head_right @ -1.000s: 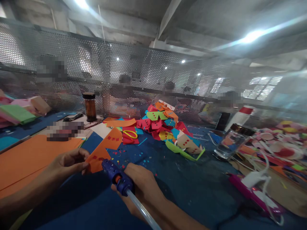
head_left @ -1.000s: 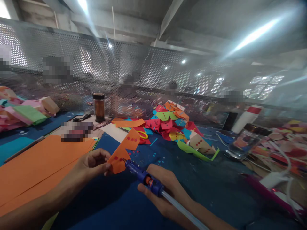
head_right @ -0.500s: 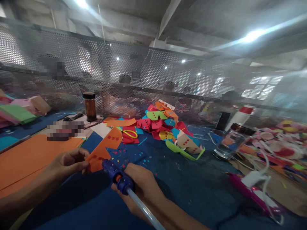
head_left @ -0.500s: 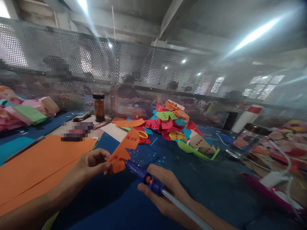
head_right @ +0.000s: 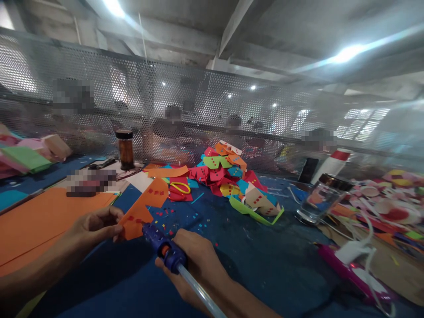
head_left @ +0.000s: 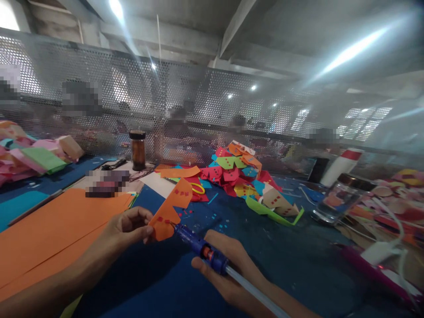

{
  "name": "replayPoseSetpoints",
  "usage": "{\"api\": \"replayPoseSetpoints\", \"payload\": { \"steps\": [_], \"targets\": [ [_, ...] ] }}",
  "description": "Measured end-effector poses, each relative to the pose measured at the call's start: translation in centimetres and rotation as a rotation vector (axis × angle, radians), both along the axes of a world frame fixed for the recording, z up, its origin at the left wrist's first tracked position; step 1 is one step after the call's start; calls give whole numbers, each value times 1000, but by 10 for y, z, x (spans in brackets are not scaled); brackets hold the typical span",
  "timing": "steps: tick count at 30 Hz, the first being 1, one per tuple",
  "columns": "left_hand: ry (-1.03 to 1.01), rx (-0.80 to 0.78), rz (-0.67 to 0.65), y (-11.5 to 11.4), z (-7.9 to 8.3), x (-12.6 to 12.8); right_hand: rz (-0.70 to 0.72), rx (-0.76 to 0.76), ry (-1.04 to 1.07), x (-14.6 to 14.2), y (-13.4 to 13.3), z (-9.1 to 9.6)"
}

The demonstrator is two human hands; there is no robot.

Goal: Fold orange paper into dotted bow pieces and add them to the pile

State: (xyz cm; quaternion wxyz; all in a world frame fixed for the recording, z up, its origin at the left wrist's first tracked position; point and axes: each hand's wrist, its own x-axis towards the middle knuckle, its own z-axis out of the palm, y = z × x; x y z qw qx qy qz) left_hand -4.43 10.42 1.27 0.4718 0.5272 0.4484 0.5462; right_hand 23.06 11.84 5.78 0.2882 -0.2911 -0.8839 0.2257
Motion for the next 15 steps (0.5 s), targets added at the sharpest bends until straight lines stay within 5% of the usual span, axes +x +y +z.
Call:
{"api": "replayPoseSetpoints", "payload": {
  "steps": [15],
  "targets": [
    [-24, -1, -13, 0, -4, -1, 1, -3, -4, 0, -1, 2]
  ]
}}
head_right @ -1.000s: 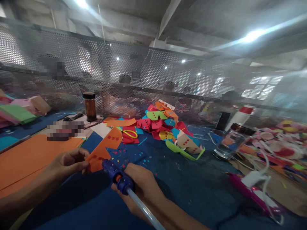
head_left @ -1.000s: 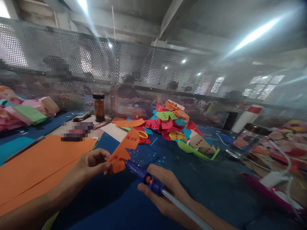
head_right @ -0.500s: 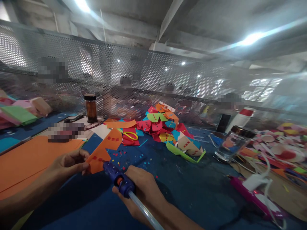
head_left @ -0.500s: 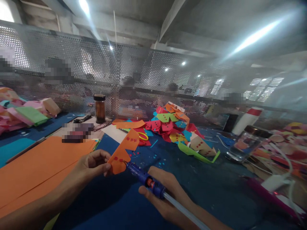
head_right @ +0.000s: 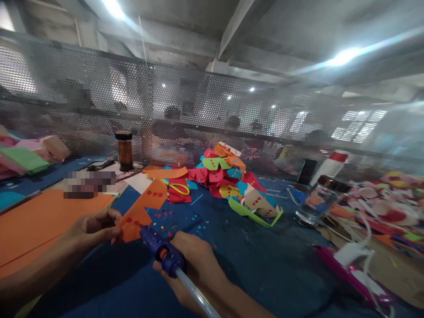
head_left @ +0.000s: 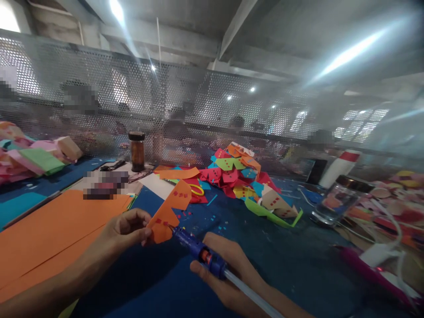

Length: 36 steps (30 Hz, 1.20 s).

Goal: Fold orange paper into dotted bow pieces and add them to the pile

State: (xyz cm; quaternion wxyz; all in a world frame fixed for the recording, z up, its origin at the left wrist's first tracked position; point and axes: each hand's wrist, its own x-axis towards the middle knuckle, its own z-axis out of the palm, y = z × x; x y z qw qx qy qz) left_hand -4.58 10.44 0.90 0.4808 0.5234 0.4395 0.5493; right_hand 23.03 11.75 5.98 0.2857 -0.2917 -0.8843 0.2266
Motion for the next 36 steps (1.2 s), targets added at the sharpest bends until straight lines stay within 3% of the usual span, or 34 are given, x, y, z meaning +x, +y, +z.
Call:
{"api": "replayPoseSetpoints", "payload": {
  "steps": [16, 27, 36],
  "targets": [
    [39, -35, 35, -2, 3, -4, -43, -44, 44, 4, -1, 7],
    [92, -31, 56, -6, 11, -2, 23, 34, -8, 3, 6, -9],
    [83, -34, 47, -7, 14, -1, 14, 45, -37, 3, 4, -4]
  ]
}}
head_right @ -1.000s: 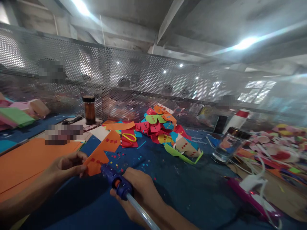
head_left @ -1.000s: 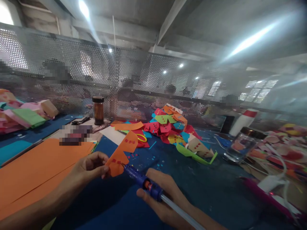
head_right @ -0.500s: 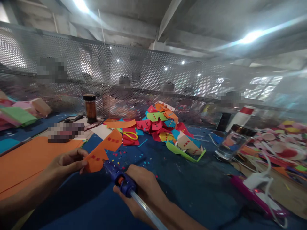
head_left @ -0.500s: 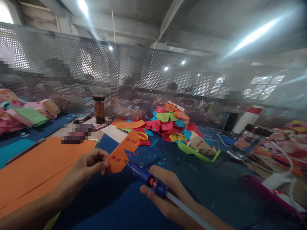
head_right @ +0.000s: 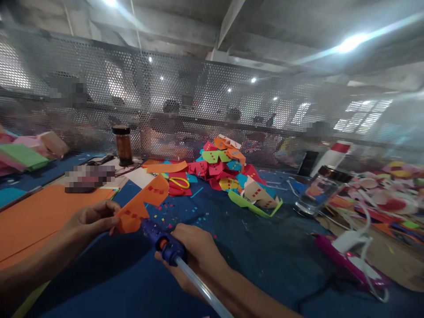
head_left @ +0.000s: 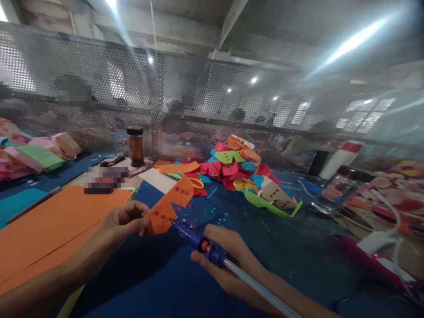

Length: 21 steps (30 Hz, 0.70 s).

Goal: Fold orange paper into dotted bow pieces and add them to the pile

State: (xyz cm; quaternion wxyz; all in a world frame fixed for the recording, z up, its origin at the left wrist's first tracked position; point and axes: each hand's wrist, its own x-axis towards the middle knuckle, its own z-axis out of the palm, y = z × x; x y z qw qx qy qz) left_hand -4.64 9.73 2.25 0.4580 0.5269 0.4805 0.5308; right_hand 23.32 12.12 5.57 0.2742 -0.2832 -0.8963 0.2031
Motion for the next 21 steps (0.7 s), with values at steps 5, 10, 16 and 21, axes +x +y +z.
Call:
{"api": "replayPoseSetpoints", "payload": {
  "steps": [5, 10, 16, 21],
  "targets": [
    [-9, -9, -4, -1, -1, -1, 18, 15, 19, 0, 0, 0],
    [-12, -3, -9, -2, 2, 1, 32, 20, 32, 0, 2, -4],
    [-15, -17, -2, -2, 2, 1, 29, 34, 23, 0, 1, -3],
    [-27, -15, 6, -3, 5, 3, 17, 57, 13, 1, 2, -6]
  ]
}}
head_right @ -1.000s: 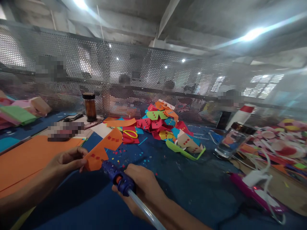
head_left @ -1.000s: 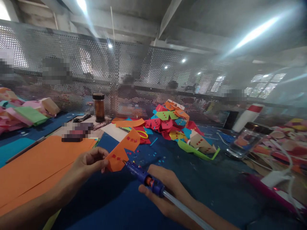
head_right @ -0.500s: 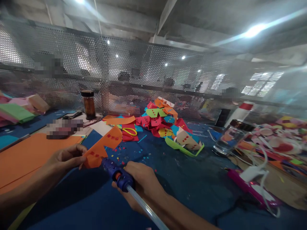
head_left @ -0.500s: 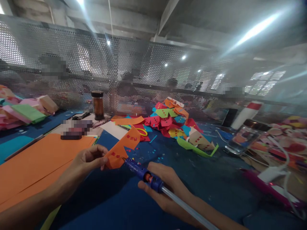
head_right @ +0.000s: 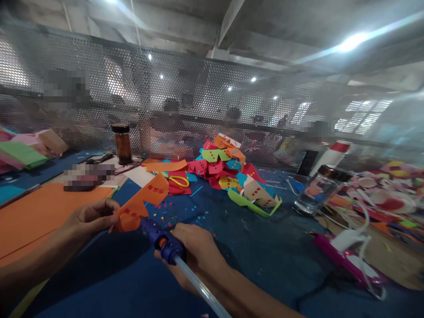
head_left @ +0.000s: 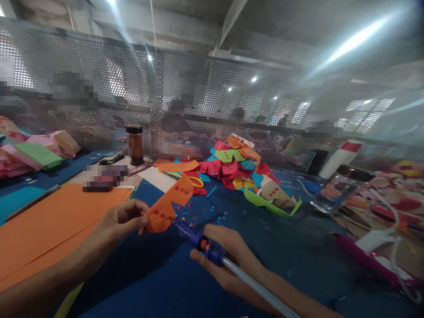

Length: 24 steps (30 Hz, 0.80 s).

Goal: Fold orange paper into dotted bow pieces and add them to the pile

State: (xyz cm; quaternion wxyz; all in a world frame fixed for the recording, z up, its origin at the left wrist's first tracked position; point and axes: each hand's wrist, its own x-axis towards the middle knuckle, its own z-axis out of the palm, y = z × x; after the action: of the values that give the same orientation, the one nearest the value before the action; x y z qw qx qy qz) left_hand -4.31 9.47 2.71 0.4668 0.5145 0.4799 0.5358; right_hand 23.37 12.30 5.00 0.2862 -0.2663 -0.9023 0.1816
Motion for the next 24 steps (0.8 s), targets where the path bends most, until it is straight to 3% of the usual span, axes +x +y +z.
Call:
{"api": "replayPoseSetpoints", "payload": {
  "steps": [24],
  "targets": [
    [-2, -20, 15, -3, 2, 0, -6, -1, -44, 0, 2, -3]
  ]
}}
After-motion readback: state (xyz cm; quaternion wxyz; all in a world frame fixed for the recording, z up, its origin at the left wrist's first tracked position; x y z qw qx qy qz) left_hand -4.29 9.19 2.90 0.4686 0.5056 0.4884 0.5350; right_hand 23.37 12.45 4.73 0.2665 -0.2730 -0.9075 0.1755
